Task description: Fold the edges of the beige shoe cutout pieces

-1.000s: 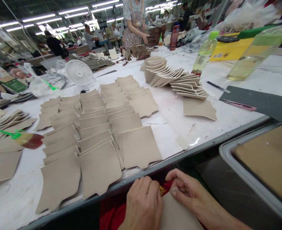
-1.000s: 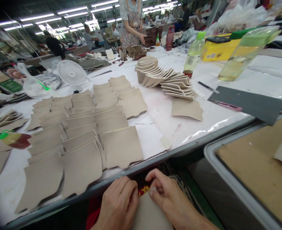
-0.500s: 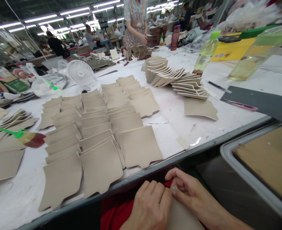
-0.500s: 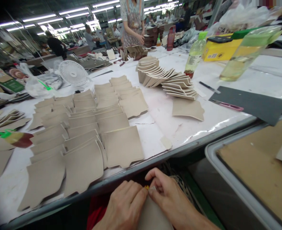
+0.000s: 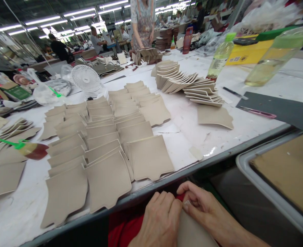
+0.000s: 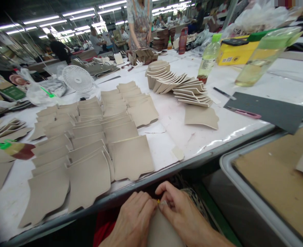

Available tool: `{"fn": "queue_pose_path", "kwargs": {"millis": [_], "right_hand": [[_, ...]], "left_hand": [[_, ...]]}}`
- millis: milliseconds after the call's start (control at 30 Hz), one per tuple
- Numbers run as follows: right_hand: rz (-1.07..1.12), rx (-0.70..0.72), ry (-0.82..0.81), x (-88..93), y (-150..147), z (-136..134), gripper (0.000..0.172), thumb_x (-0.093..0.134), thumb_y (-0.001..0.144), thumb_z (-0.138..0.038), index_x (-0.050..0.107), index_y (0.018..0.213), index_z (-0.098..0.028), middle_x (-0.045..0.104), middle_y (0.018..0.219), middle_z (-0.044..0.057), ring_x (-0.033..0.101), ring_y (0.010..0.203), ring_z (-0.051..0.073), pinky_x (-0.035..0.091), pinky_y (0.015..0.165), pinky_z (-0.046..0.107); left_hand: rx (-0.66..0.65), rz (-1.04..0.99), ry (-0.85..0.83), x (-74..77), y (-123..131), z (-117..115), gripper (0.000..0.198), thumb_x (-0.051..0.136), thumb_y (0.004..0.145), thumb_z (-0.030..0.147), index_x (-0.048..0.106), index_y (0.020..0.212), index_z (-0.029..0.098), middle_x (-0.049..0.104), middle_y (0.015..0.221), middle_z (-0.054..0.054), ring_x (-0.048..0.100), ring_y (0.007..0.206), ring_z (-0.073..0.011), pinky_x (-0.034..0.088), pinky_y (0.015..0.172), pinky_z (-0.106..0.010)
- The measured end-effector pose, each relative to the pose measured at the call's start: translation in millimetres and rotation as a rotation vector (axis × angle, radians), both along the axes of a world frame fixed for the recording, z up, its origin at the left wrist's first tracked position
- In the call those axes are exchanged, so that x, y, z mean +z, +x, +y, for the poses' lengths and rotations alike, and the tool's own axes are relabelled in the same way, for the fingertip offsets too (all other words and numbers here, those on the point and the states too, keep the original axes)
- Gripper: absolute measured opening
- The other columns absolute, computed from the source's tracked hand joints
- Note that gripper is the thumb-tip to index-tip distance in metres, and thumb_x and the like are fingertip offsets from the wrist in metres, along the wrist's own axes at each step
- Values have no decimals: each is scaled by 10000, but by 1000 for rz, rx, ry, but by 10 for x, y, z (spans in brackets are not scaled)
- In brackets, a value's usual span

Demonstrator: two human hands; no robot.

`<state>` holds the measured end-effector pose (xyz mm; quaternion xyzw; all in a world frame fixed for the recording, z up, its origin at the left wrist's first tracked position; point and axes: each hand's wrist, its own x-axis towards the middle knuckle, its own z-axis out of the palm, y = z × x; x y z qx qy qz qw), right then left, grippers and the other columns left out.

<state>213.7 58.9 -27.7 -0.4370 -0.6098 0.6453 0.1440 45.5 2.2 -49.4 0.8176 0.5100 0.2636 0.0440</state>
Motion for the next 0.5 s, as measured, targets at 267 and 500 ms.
{"fn": "queue_pose_path", "kwargs": {"millis": [267, 500], "right_hand": [[-14, -11, 7, -38, 7, -5, 250, 501, 912, -444, 549, 976, -207, 553, 725, -16, 484, 676, 173, 371, 583, 279], [-18, 1, 10, -30, 5, -9, 259, 498, 924, -465, 544, 972, -215, 553, 730, -17, 493, 696, 177, 379, 589, 278]], "left_hand": [[-16, -333, -340, 90, -98, 1, 176, 395, 943, 127, 518, 838, 197, 614, 809, -35, 579, 741, -181, 415, 657, -297], [131, -385, -305, 152, -127, -35, 225, 376, 983, 145, 556, 857, 195, 615, 811, -45, 585, 739, -186, 436, 649, -289]]}}
